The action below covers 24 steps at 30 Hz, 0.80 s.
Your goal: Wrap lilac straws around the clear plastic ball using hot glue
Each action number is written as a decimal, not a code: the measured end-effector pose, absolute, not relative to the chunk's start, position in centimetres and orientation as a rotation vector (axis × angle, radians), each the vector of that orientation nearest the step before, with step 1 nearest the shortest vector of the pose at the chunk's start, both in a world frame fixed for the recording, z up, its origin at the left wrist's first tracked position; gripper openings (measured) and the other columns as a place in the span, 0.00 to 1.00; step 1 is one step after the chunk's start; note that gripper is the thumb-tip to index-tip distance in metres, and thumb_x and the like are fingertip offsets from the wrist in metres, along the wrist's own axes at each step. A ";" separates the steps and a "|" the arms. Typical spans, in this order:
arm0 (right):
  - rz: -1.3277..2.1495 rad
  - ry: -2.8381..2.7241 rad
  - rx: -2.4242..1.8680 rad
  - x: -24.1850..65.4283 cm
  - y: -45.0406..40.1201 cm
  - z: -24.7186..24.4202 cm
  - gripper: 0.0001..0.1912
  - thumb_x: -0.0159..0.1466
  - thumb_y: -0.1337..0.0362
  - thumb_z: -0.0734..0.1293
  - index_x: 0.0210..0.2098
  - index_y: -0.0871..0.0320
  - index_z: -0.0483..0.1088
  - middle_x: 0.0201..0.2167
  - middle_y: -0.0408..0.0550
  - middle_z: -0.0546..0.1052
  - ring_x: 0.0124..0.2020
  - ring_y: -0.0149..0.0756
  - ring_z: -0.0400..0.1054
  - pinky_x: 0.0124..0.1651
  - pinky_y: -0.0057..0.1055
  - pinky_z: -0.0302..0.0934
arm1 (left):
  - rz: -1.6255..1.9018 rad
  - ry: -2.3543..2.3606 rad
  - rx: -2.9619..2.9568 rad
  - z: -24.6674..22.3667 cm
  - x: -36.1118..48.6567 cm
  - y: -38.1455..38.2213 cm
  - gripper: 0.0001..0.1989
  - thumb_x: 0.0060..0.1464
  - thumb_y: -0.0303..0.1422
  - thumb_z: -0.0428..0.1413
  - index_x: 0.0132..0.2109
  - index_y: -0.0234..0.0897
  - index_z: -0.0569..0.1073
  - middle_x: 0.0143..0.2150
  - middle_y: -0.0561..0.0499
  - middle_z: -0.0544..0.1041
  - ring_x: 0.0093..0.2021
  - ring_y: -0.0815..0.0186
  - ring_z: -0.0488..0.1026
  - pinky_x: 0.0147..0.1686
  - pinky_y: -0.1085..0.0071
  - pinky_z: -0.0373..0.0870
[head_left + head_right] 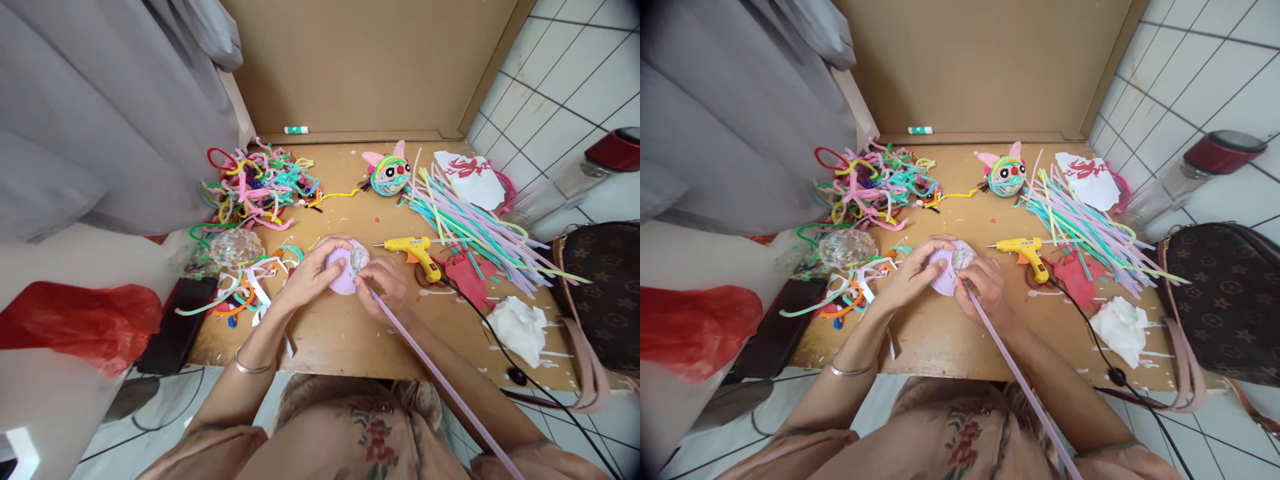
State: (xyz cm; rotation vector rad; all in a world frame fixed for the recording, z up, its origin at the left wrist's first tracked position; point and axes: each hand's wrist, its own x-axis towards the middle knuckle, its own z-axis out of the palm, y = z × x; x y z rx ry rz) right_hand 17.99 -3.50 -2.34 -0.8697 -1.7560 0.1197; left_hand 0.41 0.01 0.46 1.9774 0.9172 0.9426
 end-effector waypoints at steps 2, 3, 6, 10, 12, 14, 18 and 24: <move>0.112 -1.765 -0.875 18.0 -3.5 -2.3 0.07 0.59 0.72 0.64 0.28 0.55 0.63 0.23 0.42 0.68 0.26 0.32 0.63 0.32 0.33 0.57 | 0.948 0.912 1.976 0.5 0.4 0.0 0.12 0.60 0.31 0.50 0.50 0.37 0.70 0.58 0.44 0.71 0.59 0.60 0.67 0.61 0.60 0.61; 0.106 -1.772 -0.876 18.0 -3.5 -2.3 0.07 0.59 0.72 0.64 0.28 0.55 0.64 0.23 0.42 0.68 0.26 0.32 0.63 0.32 0.33 0.57 | 0.952 0.909 1.974 0.6 0.4 0.0 0.12 0.60 0.31 0.50 0.50 0.37 0.70 0.57 0.44 0.71 0.59 0.60 0.67 0.61 0.60 0.61; 0.092 -1.791 -0.873 18.1 -3.4 -2.1 0.06 0.59 0.72 0.64 0.28 0.55 0.64 0.24 0.43 0.69 0.26 0.32 0.63 0.32 0.33 0.57 | 0.961 0.900 1.966 0.6 0.4 0.0 0.12 0.60 0.32 0.51 0.50 0.38 0.70 0.57 0.43 0.71 0.59 0.60 0.67 0.61 0.60 0.61; 0.078 -1.798 -0.866 18.1 -3.4 -2.0 0.06 0.59 0.71 0.64 0.28 0.55 0.63 0.23 0.42 0.68 0.26 0.32 0.63 0.32 0.33 0.57 | 0.973 0.884 1.953 0.5 0.4 0.1 0.12 0.59 0.32 0.52 0.50 0.37 0.70 0.56 0.43 0.71 0.58 0.60 0.68 0.60 0.60 0.62; 0.074 -1.802 -0.875 18.1 -3.3 -2.1 0.06 0.59 0.71 0.63 0.28 0.55 0.64 0.23 0.42 0.69 0.26 0.32 0.63 0.32 0.33 0.58 | 0.979 0.879 1.953 0.4 0.4 0.2 0.12 0.59 0.32 0.52 0.49 0.37 0.70 0.56 0.43 0.71 0.57 0.60 0.68 0.59 0.61 0.63; 0.075 -1.803 -0.886 18.1 -3.3 -2.1 0.06 0.59 0.71 0.63 0.28 0.55 0.64 0.23 0.43 0.69 0.26 0.32 0.63 0.32 0.33 0.58 | 0.990 0.874 1.950 0.4 0.5 0.2 0.11 0.59 0.32 0.53 0.49 0.37 0.70 0.56 0.43 0.71 0.57 0.61 0.69 0.59 0.61 0.63; 0.102 -1.805 -0.906 18.1 -3.4 -2.3 0.06 0.60 0.70 0.63 0.27 0.55 0.64 0.23 0.42 0.69 0.26 0.32 0.63 0.32 0.33 0.57 | 0.997 0.875 1.983 0.2 0.5 0.3 0.12 0.59 0.33 0.53 0.49 0.37 0.69 0.55 0.43 0.72 0.57 0.60 0.69 0.59 0.61 0.63; 0.096 -1.802 -0.893 18.1 -3.4 -2.2 0.07 0.60 0.70 0.63 0.27 0.55 0.64 0.22 0.42 0.67 0.26 0.32 0.62 0.32 0.33 0.57 | 0.966 0.873 2.057 0.3 0.4 0.3 0.12 0.61 0.36 0.51 0.50 0.38 0.69 0.56 0.43 0.71 0.57 0.59 0.68 0.60 0.59 0.62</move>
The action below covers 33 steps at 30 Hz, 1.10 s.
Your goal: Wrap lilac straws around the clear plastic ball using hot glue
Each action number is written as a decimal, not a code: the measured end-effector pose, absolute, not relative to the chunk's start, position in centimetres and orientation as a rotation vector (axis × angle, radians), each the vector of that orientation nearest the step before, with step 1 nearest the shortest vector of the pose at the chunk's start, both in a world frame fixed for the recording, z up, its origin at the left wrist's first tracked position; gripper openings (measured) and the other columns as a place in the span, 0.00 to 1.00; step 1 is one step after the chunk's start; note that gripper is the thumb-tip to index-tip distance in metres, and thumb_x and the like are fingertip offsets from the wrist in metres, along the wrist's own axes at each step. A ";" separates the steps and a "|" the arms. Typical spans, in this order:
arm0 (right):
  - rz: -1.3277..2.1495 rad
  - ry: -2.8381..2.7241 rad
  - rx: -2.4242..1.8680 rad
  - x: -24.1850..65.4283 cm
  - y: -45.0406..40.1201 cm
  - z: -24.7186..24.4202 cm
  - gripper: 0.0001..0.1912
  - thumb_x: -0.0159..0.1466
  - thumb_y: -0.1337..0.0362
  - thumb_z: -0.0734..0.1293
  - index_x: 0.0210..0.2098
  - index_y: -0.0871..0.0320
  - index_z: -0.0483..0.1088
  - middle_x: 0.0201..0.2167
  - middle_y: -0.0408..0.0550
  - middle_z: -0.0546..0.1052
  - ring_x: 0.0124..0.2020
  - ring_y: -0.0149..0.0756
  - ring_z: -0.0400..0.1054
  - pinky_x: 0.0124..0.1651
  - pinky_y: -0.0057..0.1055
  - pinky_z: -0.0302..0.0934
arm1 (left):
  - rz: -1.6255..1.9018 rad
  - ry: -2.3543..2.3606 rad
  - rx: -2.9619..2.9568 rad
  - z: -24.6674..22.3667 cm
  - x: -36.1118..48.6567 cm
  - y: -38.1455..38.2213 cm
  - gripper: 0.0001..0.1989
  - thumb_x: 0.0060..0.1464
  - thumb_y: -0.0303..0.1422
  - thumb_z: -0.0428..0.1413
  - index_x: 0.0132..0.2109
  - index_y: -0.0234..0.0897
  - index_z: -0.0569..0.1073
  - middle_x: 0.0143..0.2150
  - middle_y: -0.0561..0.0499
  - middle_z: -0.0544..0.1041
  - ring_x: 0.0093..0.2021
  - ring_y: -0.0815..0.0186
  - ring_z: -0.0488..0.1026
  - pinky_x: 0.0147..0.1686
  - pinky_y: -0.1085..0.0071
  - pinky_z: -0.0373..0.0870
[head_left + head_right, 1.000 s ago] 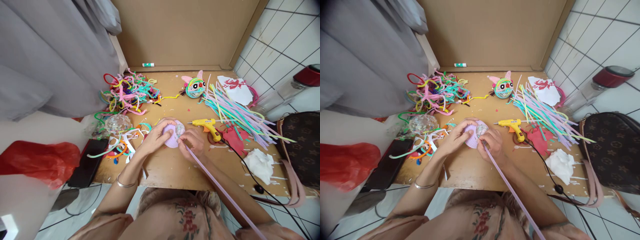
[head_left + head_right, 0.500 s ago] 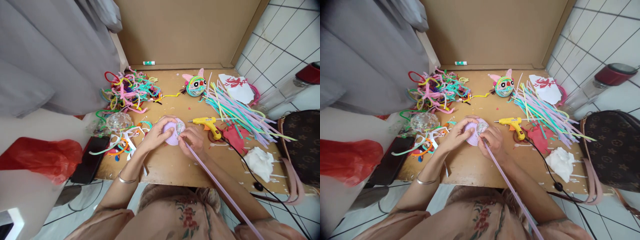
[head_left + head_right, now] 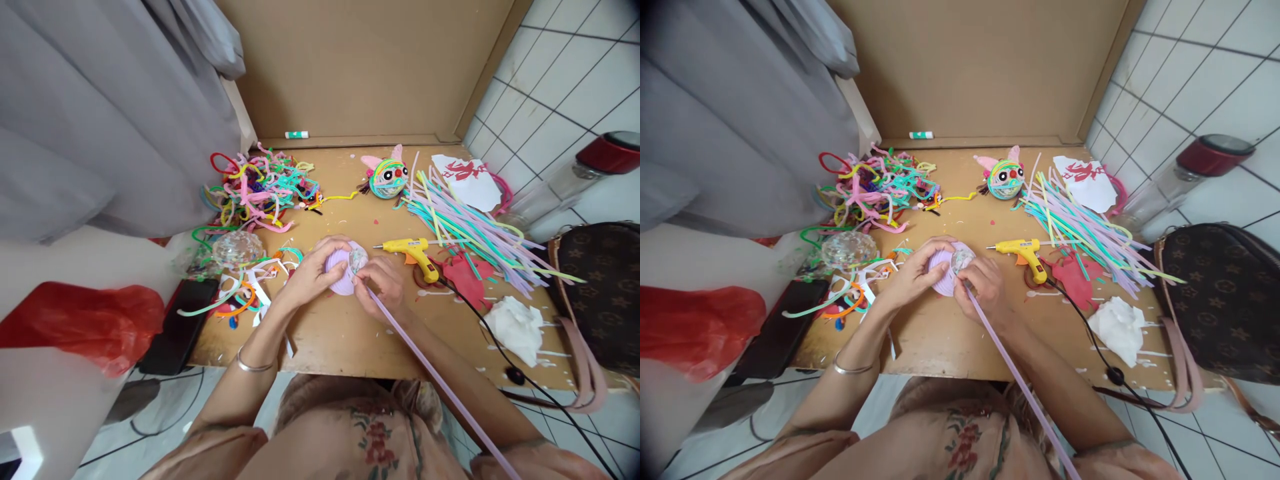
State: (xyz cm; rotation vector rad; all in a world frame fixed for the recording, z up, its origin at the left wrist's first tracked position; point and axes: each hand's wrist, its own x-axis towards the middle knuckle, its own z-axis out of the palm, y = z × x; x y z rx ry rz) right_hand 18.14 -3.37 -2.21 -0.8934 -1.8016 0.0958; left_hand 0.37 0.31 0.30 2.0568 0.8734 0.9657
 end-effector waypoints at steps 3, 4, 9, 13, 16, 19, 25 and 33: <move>0.095 -1.795 -0.887 18.1 -3.3 -2.3 0.07 0.60 0.70 0.63 0.27 0.55 0.64 0.23 0.42 0.67 0.26 0.32 0.62 0.32 0.33 0.57 | 0.950 0.902 2.064 0.5 0.4 0.2 0.13 0.61 0.37 0.51 0.51 0.37 0.68 0.56 0.43 0.71 0.57 0.59 0.68 0.59 0.59 0.63; 0.095 -1.792 -0.882 18.1 -3.3 -2.3 0.06 0.60 0.70 0.63 0.27 0.55 0.64 0.23 0.42 0.67 0.26 0.32 0.62 0.32 0.33 0.57 | 0.945 0.912 2.065 0.5 0.4 0.1 0.13 0.61 0.37 0.51 0.51 0.37 0.68 0.56 0.43 0.71 0.57 0.59 0.68 0.59 0.59 0.63; 0.104 -1.784 -0.877 18.1 -3.4 -2.2 0.06 0.60 0.70 0.63 0.28 0.55 0.64 0.23 0.42 0.68 0.26 0.33 0.62 0.32 0.33 0.56 | 0.931 0.927 2.073 0.6 0.5 0.0 0.13 0.62 0.37 0.50 0.51 0.37 0.67 0.56 0.43 0.71 0.57 0.59 0.68 0.59 0.60 0.62; 0.104 -1.785 -0.871 18.1 -3.4 -2.3 0.06 0.60 0.71 0.63 0.28 0.55 0.64 0.23 0.42 0.67 0.27 0.33 0.62 0.32 0.32 0.56 | 0.929 0.930 2.100 0.7 0.5 0.0 0.13 0.62 0.37 0.50 0.51 0.36 0.67 0.55 0.42 0.71 0.57 0.60 0.68 0.59 0.61 0.62; 0.111 -1.783 -0.866 18.1 -3.4 -2.5 0.06 0.59 0.71 0.64 0.28 0.55 0.64 0.24 0.42 0.67 0.27 0.33 0.62 0.33 0.33 0.56 | 0.920 0.924 2.133 0.9 0.4 0.0 0.12 0.63 0.37 0.49 0.49 0.36 0.68 0.55 0.41 0.71 0.58 0.59 0.67 0.60 0.61 0.61; 0.104 -1.791 -0.867 18.1 -3.4 -2.6 0.06 0.59 0.71 0.64 0.28 0.55 0.63 0.24 0.42 0.67 0.27 0.33 0.62 0.33 0.33 0.57 | 0.912 0.918 2.158 1.1 0.4 0.0 0.12 0.63 0.38 0.48 0.48 0.35 0.69 0.54 0.41 0.72 0.57 0.59 0.67 0.59 0.60 0.61; 0.080 -1.783 -0.898 18.0 -3.4 -2.1 0.06 0.60 0.70 0.63 0.28 0.55 0.64 0.23 0.42 0.68 0.26 0.33 0.63 0.32 0.32 0.57 | 0.928 0.944 2.113 0.7 0.4 0.0 0.14 0.63 0.39 0.49 0.51 0.37 0.66 0.55 0.41 0.71 0.56 0.59 0.68 0.58 0.60 0.63; 0.122 -1.788 -0.894 18.0 -3.4 -2.1 0.06 0.59 0.70 0.63 0.27 0.55 0.63 0.23 0.42 0.67 0.27 0.33 0.62 0.32 0.33 0.57 | 0.928 0.965 2.070 0.5 0.5 -0.2 0.13 0.62 0.38 0.49 0.51 0.38 0.63 0.55 0.42 0.70 0.56 0.60 0.68 0.58 0.60 0.63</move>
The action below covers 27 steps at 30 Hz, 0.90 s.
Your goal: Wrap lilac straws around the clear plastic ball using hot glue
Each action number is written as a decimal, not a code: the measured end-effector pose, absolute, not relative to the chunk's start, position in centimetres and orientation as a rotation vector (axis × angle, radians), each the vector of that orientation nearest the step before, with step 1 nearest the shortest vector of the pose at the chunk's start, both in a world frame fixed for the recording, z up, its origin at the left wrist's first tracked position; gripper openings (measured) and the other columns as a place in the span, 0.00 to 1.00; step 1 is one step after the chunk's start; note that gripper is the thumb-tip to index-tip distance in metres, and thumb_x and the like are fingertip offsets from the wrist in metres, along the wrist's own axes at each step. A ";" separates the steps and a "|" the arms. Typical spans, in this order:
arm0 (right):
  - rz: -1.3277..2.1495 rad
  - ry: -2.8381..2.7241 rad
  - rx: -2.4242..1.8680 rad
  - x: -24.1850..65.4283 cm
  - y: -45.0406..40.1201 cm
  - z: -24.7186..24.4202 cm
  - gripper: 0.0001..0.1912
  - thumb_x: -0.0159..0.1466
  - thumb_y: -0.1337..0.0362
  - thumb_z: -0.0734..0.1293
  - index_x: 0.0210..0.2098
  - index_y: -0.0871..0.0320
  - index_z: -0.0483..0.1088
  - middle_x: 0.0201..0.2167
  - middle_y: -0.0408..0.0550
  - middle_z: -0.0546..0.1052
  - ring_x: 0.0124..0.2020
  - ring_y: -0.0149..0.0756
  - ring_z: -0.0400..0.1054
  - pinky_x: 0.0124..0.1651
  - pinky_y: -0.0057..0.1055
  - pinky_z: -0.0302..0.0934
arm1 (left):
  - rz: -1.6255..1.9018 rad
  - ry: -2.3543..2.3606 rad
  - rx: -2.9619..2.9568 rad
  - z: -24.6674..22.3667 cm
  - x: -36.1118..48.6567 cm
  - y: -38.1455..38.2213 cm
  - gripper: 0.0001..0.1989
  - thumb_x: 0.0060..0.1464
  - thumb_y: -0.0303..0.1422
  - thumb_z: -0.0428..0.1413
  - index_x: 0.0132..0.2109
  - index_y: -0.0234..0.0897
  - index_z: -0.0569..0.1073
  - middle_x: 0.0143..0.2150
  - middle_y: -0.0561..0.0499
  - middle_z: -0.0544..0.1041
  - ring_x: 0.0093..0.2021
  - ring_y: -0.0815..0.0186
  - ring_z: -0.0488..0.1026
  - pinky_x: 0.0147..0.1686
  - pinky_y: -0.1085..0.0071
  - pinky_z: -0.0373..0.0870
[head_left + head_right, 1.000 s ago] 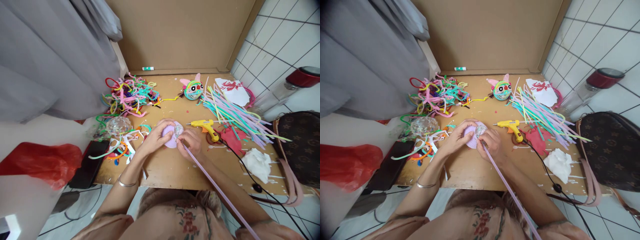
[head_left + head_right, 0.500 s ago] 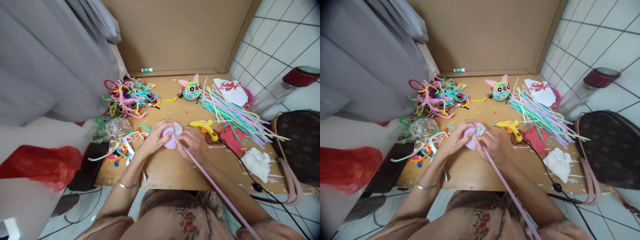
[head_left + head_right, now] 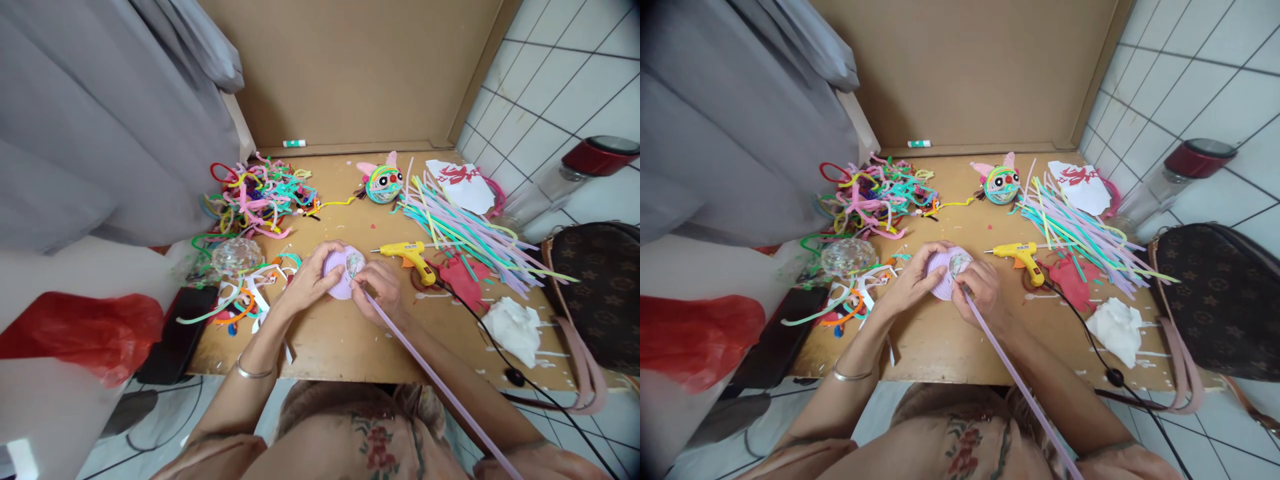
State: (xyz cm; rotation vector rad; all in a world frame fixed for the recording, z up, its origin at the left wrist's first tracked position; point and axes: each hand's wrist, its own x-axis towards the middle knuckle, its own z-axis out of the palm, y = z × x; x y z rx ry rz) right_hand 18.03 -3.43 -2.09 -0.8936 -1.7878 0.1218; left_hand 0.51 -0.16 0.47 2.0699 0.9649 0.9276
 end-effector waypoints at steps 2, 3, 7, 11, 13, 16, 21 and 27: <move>0.114 -1.788 -0.903 18.0 -3.4 -2.2 0.06 0.59 0.70 0.63 0.27 0.55 0.63 0.23 0.42 0.67 0.26 0.33 0.62 0.32 0.33 0.57 | 0.926 0.954 2.077 0.3 0.5 0.0 0.13 0.62 0.38 0.49 0.51 0.38 0.63 0.56 0.42 0.70 0.56 0.59 0.68 0.58 0.60 0.63; 0.108 -1.790 -0.908 18.0 -3.4 -2.2 0.06 0.59 0.70 0.63 0.27 0.54 0.63 0.23 0.42 0.67 0.26 0.33 0.62 0.32 0.33 0.57 | 0.925 0.947 2.086 0.3 0.5 0.0 0.13 0.62 0.38 0.49 0.50 0.38 0.64 0.56 0.42 0.70 0.56 0.59 0.68 0.57 0.60 0.63; 0.089 -1.779 -0.899 18.0 -3.4 -2.3 0.06 0.60 0.70 0.63 0.27 0.54 0.63 0.23 0.42 0.67 0.26 0.33 0.61 0.32 0.32 0.57 | 0.921 0.928 2.148 0.3 0.4 0.2 0.12 0.63 0.37 0.48 0.50 0.37 0.65 0.56 0.41 0.71 0.56 0.60 0.67 0.58 0.60 0.63; 0.098 -1.783 -0.881 18.1 -3.4 -2.2 0.06 0.59 0.71 0.63 0.27 0.55 0.64 0.23 0.42 0.68 0.26 0.33 0.62 0.32 0.33 0.57 | 0.901 0.945 2.194 0.8 0.5 0.1 0.12 0.63 0.37 0.47 0.49 0.37 0.66 0.55 0.41 0.71 0.56 0.59 0.67 0.58 0.60 0.62; 0.101 -1.787 -0.889 18.1 -3.4 -2.1 0.06 0.59 0.71 0.63 0.27 0.55 0.64 0.23 0.42 0.68 0.26 0.33 0.62 0.32 0.33 0.57 | 0.884 0.954 2.198 1.0 0.5 0.0 0.12 0.63 0.37 0.47 0.49 0.37 0.66 0.55 0.41 0.71 0.56 0.59 0.67 0.58 0.60 0.62; 0.094 -1.786 -0.888 18.0 -3.5 -2.0 0.06 0.59 0.70 0.63 0.27 0.55 0.64 0.23 0.42 0.67 0.26 0.33 0.62 0.32 0.32 0.57 | 0.880 0.956 2.191 1.0 0.4 0.0 0.12 0.63 0.38 0.47 0.48 0.37 0.67 0.55 0.42 0.71 0.57 0.59 0.67 0.59 0.60 0.61; 0.087 -1.791 -0.892 17.9 -3.6 -2.0 0.07 0.60 0.71 0.63 0.27 0.55 0.63 0.23 0.42 0.67 0.27 0.33 0.62 0.32 0.32 0.57 | 0.895 0.973 2.226 0.5 0.3 0.1 0.18 0.63 0.40 0.47 0.56 0.37 0.64 0.55 0.42 0.70 0.56 0.56 0.66 0.58 0.58 0.61; 0.094 -1.807 -0.920 17.9 -3.6 -2.2 0.07 0.60 0.71 0.63 0.26 0.54 0.62 0.23 0.42 0.67 0.27 0.33 0.62 0.32 0.33 0.58 | 0.835 0.948 2.304 0.6 0.3 0.2 0.20 0.64 0.39 0.44 0.58 0.37 0.66 0.57 0.41 0.68 0.59 0.55 0.62 0.62 0.57 0.56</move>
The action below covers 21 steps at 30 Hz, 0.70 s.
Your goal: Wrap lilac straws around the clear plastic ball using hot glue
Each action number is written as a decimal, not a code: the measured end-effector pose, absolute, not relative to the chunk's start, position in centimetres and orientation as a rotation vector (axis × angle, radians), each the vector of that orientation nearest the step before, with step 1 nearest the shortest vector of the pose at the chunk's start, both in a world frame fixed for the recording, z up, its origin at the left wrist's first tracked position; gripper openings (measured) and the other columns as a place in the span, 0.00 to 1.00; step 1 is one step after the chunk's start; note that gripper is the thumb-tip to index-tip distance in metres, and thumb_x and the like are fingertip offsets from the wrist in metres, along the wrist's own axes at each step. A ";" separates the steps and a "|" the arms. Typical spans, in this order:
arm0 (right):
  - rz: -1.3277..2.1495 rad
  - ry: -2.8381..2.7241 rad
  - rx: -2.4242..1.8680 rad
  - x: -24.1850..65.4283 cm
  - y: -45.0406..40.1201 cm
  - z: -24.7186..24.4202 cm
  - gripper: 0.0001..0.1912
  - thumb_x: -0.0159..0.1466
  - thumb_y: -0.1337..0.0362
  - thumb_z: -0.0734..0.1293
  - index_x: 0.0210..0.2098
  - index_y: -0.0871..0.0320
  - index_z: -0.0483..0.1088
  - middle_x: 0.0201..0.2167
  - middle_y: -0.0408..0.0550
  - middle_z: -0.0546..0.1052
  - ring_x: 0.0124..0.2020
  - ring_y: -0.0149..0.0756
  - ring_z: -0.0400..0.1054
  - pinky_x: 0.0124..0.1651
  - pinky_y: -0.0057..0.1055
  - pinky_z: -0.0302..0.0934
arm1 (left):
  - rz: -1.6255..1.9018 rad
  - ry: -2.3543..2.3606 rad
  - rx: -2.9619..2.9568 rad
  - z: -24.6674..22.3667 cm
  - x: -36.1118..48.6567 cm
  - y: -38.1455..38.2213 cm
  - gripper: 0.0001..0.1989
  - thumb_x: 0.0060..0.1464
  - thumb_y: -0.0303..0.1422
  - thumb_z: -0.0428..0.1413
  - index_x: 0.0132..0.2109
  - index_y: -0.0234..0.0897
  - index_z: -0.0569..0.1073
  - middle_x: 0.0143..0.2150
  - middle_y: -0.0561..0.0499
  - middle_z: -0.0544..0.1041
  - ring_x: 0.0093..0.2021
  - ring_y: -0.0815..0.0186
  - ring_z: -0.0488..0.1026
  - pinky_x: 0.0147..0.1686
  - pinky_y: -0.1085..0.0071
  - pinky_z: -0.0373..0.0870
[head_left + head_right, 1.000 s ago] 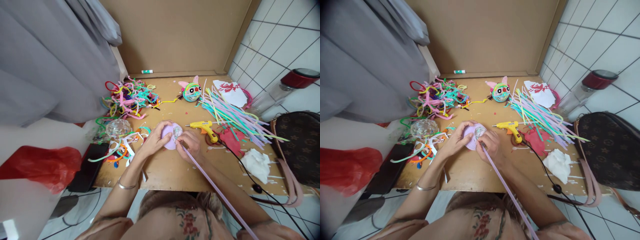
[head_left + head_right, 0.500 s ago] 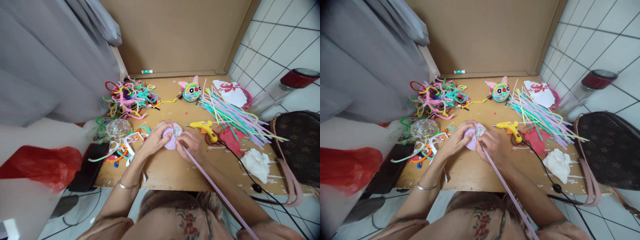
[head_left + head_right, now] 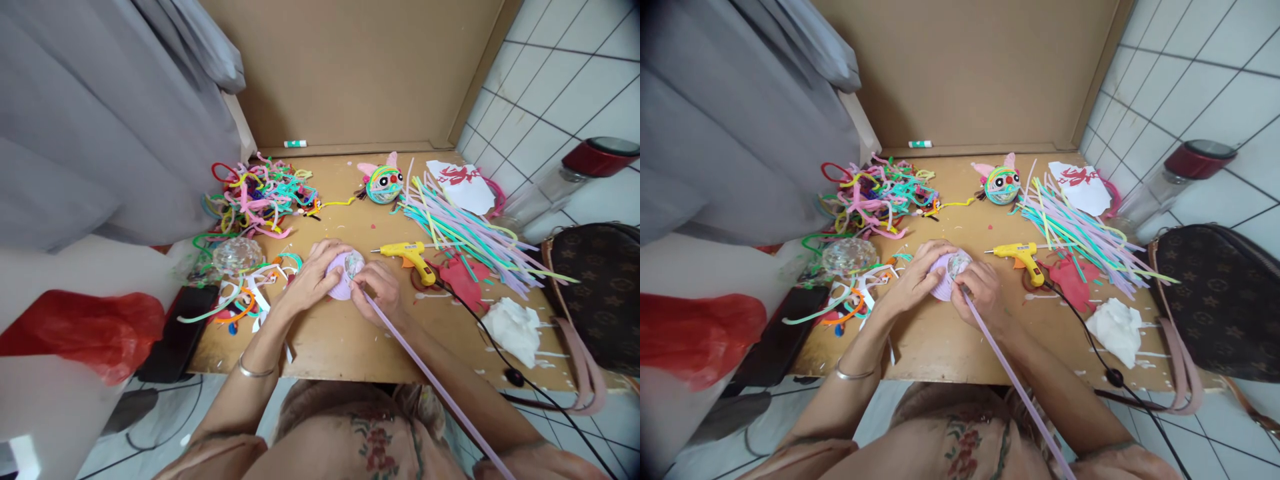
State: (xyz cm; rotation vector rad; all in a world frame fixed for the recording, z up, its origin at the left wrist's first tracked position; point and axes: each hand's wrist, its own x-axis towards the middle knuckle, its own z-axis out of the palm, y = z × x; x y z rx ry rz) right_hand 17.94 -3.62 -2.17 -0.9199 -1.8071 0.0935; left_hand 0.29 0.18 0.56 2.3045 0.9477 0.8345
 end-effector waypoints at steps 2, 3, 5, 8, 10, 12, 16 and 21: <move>0.092 -1.799 -0.913 17.9 -3.6 -2.2 0.07 0.60 0.70 0.62 0.26 0.54 0.62 0.23 0.42 0.67 0.27 0.33 0.62 0.32 0.33 0.58 | 0.842 0.944 2.306 0.6 0.3 0.2 0.20 0.64 0.40 0.43 0.57 0.37 0.67 0.56 0.41 0.68 0.59 0.55 0.62 0.62 0.57 0.56; 0.093 -1.797 -0.907 17.9 -3.6 -2.2 0.07 0.60 0.70 0.62 0.26 0.54 0.62 0.23 0.42 0.67 0.27 0.33 0.62 0.32 0.33 0.58 | 0.843 0.946 2.304 0.6 0.4 0.2 0.20 0.64 0.41 0.43 0.56 0.37 0.67 0.56 0.41 0.68 0.59 0.55 0.62 0.62 0.57 0.56; 0.097 -1.798 -0.898 17.9 -3.6 -2.1 0.07 0.60 0.71 0.62 0.27 0.54 0.62 0.23 0.42 0.67 0.27 0.33 0.61 0.32 0.32 0.57 | 0.845 0.952 2.299 0.7 0.5 0.1 0.20 0.65 0.42 0.42 0.56 0.37 0.67 0.55 0.41 0.68 0.59 0.55 0.62 0.62 0.58 0.56; 0.104 -1.806 -0.886 17.9 -3.6 -2.1 0.07 0.60 0.72 0.63 0.27 0.55 0.62 0.23 0.42 0.67 0.27 0.33 0.61 0.32 0.32 0.57 | 0.850 0.943 2.303 0.9 0.6 0.1 0.20 0.65 0.42 0.42 0.55 0.36 0.68 0.55 0.41 0.69 0.58 0.55 0.63 0.61 0.59 0.57; 0.106 -1.804 -0.878 17.9 -3.6 -2.0 0.08 0.60 0.72 0.63 0.27 0.55 0.62 0.23 0.42 0.66 0.27 0.32 0.61 0.32 0.32 0.56 | 0.859 0.928 2.315 0.9 0.6 0.1 0.20 0.65 0.42 0.42 0.54 0.35 0.68 0.54 0.41 0.69 0.58 0.55 0.63 0.60 0.59 0.57; 0.103 -1.796 -0.872 17.9 -3.6 -2.0 0.08 0.59 0.72 0.63 0.27 0.55 0.62 0.23 0.42 0.66 0.27 0.32 0.61 0.32 0.32 0.57 | 0.863 0.919 2.330 0.9 0.6 0.1 0.19 0.65 0.41 0.42 0.54 0.36 0.67 0.54 0.41 0.69 0.58 0.55 0.63 0.60 0.59 0.58; 0.083 -1.792 -0.879 17.9 -3.6 -2.0 0.07 0.60 0.71 0.63 0.27 0.55 0.62 0.23 0.42 0.67 0.27 0.33 0.62 0.32 0.32 0.57 | 0.888 0.924 2.341 0.6 0.5 0.1 0.17 0.65 0.40 0.43 0.54 0.36 0.65 0.54 0.41 0.69 0.57 0.56 0.64 0.59 0.58 0.58; 0.098 -1.797 -0.892 17.9 -3.6 -2.2 0.07 0.60 0.71 0.63 0.27 0.54 0.63 0.23 0.43 0.67 0.27 0.33 0.62 0.32 0.33 0.57 | 0.900 0.939 2.319 0.6 0.5 0.1 0.13 0.65 0.37 0.44 0.51 0.37 0.65 0.52 0.43 0.70 0.56 0.58 0.65 0.58 0.60 0.60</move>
